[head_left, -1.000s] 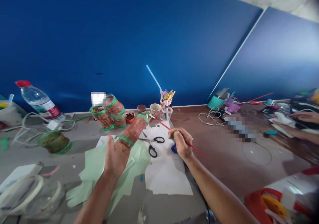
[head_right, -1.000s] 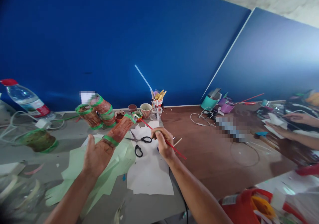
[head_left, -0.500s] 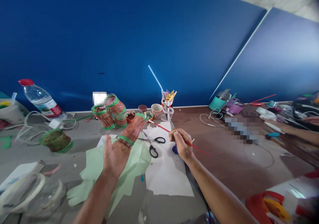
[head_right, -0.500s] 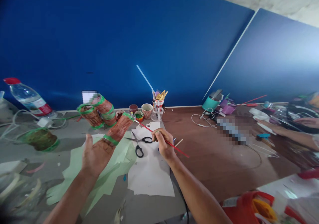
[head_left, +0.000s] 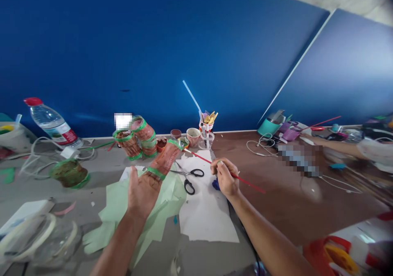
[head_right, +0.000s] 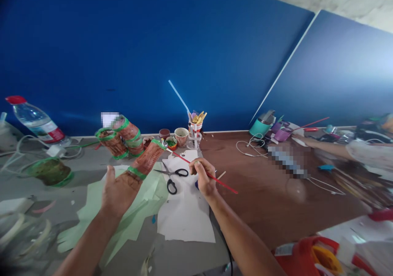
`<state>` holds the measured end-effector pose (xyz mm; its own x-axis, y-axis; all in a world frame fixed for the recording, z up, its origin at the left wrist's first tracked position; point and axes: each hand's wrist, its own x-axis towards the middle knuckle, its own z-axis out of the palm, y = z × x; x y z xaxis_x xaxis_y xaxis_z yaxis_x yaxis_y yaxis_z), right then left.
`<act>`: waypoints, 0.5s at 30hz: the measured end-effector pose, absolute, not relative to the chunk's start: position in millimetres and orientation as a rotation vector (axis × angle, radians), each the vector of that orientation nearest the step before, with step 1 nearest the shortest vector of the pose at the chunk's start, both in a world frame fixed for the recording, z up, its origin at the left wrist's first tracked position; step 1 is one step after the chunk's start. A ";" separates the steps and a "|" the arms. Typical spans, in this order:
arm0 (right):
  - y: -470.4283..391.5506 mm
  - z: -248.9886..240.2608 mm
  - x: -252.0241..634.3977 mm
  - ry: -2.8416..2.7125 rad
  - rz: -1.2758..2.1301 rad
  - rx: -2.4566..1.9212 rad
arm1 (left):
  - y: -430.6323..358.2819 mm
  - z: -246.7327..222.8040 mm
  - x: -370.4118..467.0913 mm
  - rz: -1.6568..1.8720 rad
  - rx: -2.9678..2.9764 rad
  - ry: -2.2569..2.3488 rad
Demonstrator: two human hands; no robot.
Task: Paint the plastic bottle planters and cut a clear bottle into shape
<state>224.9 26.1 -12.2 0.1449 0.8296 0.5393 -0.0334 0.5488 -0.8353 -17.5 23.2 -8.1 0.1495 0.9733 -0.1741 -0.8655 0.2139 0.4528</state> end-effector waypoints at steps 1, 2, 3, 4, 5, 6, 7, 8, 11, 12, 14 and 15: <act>26.1 -11.7 224.6 -1.283 0.731 -0.778 | 23.6 -9.3 -17.9 1.336 0.269 0.473; 26.1 -11.2 224.2 -1.297 0.739 -0.774 | 23.7 -9.8 -18.1 1.335 0.267 0.475; 26.1 -10.9 223.8 -1.317 0.745 -0.775 | 23.6 -9.5 -18.2 1.343 0.269 0.482; 26.3 -10.8 223.4 -1.332 0.747 -0.783 | 23.4 -8.8 -18.2 1.354 0.277 0.492; 26.6 -10.8 223.3 -1.336 0.746 -0.796 | 23.1 -7.6 -18.2 1.363 0.287 0.504; 26.9 -11.1 223.3 -1.321 0.740 -0.806 | 22.9 -6.3 -18.0 1.366 0.296 0.518; 27.3 -11.3 223.6 -1.296 0.734 -0.811 | 22.7 -5.1 -17.7 1.363 0.304 0.530; 27.7 -11.6 224.0 -1.261 0.730 -0.803 | 22.6 -4.0 -16.9 1.362 0.312 0.543; 28.5 -12.0 224.9 -1.172 0.751 -0.744 | 22.4 -3.5 -10.7 1.406 0.391 0.577; 28.6 -11.9 224.8 -1.162 0.766 -0.726 | 22.3 -4.7 -7.6 1.446 0.446 0.588; 28.8 -11.6 224.0 -1.158 0.796 -0.701 | 22.5 -9.7 -1.9 1.540 0.574 0.609; 29.0 -11.5 223.5 -1.157 0.808 -0.693 | 22.9 -13.7 0.0 1.581 0.628 0.615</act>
